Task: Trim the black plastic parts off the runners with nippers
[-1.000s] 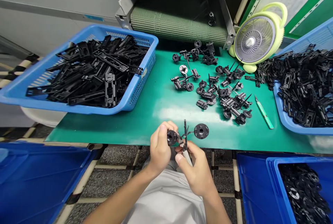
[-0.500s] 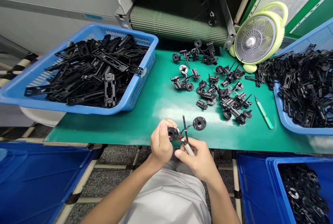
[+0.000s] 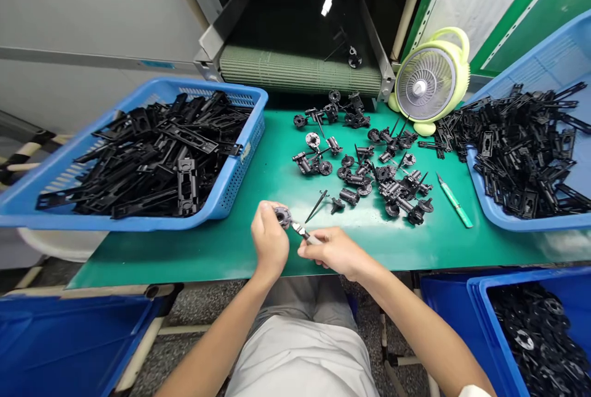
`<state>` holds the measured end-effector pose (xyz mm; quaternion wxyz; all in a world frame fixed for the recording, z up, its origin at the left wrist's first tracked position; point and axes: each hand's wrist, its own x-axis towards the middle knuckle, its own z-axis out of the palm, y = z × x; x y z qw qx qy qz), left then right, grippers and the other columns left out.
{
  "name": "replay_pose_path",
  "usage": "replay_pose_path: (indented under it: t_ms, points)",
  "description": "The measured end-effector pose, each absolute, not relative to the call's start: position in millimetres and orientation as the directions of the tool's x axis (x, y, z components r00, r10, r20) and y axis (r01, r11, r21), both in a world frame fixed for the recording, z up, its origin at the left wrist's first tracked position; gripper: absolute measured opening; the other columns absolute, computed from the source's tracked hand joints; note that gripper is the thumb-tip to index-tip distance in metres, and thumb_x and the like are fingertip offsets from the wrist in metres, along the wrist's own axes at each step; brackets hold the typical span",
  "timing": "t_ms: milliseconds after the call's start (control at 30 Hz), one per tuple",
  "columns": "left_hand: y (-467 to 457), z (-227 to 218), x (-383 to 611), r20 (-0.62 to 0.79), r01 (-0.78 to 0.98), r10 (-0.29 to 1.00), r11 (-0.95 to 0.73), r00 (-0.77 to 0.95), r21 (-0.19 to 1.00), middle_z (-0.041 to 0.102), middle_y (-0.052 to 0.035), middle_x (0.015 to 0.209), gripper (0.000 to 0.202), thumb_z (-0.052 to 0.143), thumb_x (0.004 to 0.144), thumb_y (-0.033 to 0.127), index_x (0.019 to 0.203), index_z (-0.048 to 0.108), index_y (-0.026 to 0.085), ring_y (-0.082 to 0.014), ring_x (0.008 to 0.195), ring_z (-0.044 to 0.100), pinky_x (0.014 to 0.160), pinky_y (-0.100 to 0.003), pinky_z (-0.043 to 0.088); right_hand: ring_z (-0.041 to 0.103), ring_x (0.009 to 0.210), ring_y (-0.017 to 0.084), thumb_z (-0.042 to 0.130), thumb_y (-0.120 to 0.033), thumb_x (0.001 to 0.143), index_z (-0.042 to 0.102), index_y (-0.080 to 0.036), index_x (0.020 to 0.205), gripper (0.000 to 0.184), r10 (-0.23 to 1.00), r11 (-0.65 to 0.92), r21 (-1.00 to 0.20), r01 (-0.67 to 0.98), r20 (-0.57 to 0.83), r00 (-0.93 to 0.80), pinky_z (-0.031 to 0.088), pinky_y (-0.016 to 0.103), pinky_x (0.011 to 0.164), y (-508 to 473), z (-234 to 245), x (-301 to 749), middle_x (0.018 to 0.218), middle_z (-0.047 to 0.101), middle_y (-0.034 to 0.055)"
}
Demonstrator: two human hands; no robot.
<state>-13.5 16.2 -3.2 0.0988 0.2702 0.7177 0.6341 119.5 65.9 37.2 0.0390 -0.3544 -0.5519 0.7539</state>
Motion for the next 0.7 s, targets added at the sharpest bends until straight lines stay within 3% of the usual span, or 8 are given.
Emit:
replay_pose_path:
  t_ms: [100,200,267,333,433,500,600,700]
  points:
    - [4.2,-6.5,-24.0,0.046,0.064,0.617,0.007,-0.785,0.998,0.049,0.0030,0.057,0.041,0.040,0.093,0.051,0.067,0.047,0.020,-0.0113,0.050,0.046,0.053,-0.025,0.039,0.037,0.057,0.010,0.073,-0.028,0.069,0.066,-0.015,0.075,0.015,0.511,-0.285,-0.914,0.287,-0.398,-0.761,0.026,0.024,0.055,72.1,29.8,146.5,0.062,0.048,-0.0040]
    - [-2.5,-5.9,-20.9,-0.100,-0.055,0.783,0.084,-0.614,0.995,0.059,0.0010,0.062,0.033,0.055,0.085,0.047,0.070,0.050,0.019,-0.0101,0.047,0.049,0.051,-0.024,0.039,0.042,0.060,0.012,0.074,-0.031,0.073,0.068,-0.016,0.088,0.022,0.712,-0.287,-0.956,0.054,-0.251,-0.656,0.030,0.026,0.056,80.2,9.6,176.9,0.068,0.054,-0.0013]
    - [2.5,-2.6,-9.6,-0.130,0.046,0.852,0.177,-0.508,0.983,0.063,0.0000,0.063,0.022,0.057,0.083,0.038,0.076,0.053,0.019,-0.0116,0.048,0.052,0.052,-0.024,0.040,0.046,0.064,0.015,0.069,-0.037,0.078,0.064,-0.020,0.095,0.025,0.810,-0.302,-0.945,-0.122,-0.188,-0.555,0.036,0.028,0.059,83.8,-5.0,189.9,0.072,0.054,0.0000]
    - [15.6,2.6,5.7,-0.106,0.317,0.885,0.271,-0.454,0.909,0.063,-0.0008,0.061,0.013,0.053,0.085,0.031,0.085,0.056,0.018,-0.0156,0.054,0.058,0.057,-0.026,0.042,0.048,0.068,0.016,0.061,-0.042,0.082,0.059,-0.024,0.100,0.025,0.858,-0.284,-0.931,-0.229,-0.140,-0.494,0.041,0.031,0.063,84.3,-16.0,195.6,0.076,0.053,0.0001]
    - [42.5,11.5,26.7,-0.076,0.709,0.885,0.418,-0.460,0.568,0.069,-0.0105,0.068,0.028,0.051,0.088,0.040,0.094,0.063,0.015,-0.0267,0.071,0.067,0.066,-0.033,0.045,0.049,0.070,0.017,0.060,-0.042,0.083,0.058,-0.025,0.101,0.025,0.890,-0.254,-0.911,-0.325,-0.088,-0.448,0.044,0.033,0.069,80.9,-24.2,196.0,0.078,0.052,0.0007]
    - [57.6,15.7,33.8,-0.078,0.777,0.868,0.476,-0.490,0.413,0.071,-0.0197,0.080,0.041,0.050,0.088,0.049,0.094,0.067,0.012,-0.0336,0.080,0.068,0.070,-0.038,0.046,0.050,0.072,0.017,0.062,-0.041,0.082,0.059,-0.023,0.103,0.027,0.893,-0.245,-0.905,-0.348,-0.070,-0.445,0.044,0.034,0.071,78.9,-26.6,195.3,0.080,0.052,0.0015]
    - [64.8,17.5,30.4,-0.063,0.750,0.877,0.443,-0.476,0.491,0.071,-0.0230,0.090,0.037,0.046,0.091,0.039,0.095,0.070,0.011,-0.0344,0.085,0.068,0.074,-0.040,0.047,0.051,0.075,0.017,0.063,-0.043,0.082,0.060,-0.022,0.104,0.030,0.890,-0.234,-0.907,-0.349,-0.056,-0.452,0.044,0.034,0.073,79.4,-29.1,196.5,0.081,0.054,0.0027]
    - [49.7,16.5,15.4,-0.053,0.710,0.909,0.357,-0.413,0.606,0.072,-0.0132,0.088,0.028,0.049,0.088,0.030,0.099,0.072,0.016,-0.0248,0.078,0.068,0.072,-0.033,0.049,0.051,0.075,0.017,0.063,-0.046,0.083,0.061,-0.022,0.104,0.032,0.886,-0.224,-0.923,-0.312,-0.060,-0.460,0.044,0.033,0.071,77.3,-26.6,200.4,0.082,0.055,0.0027]
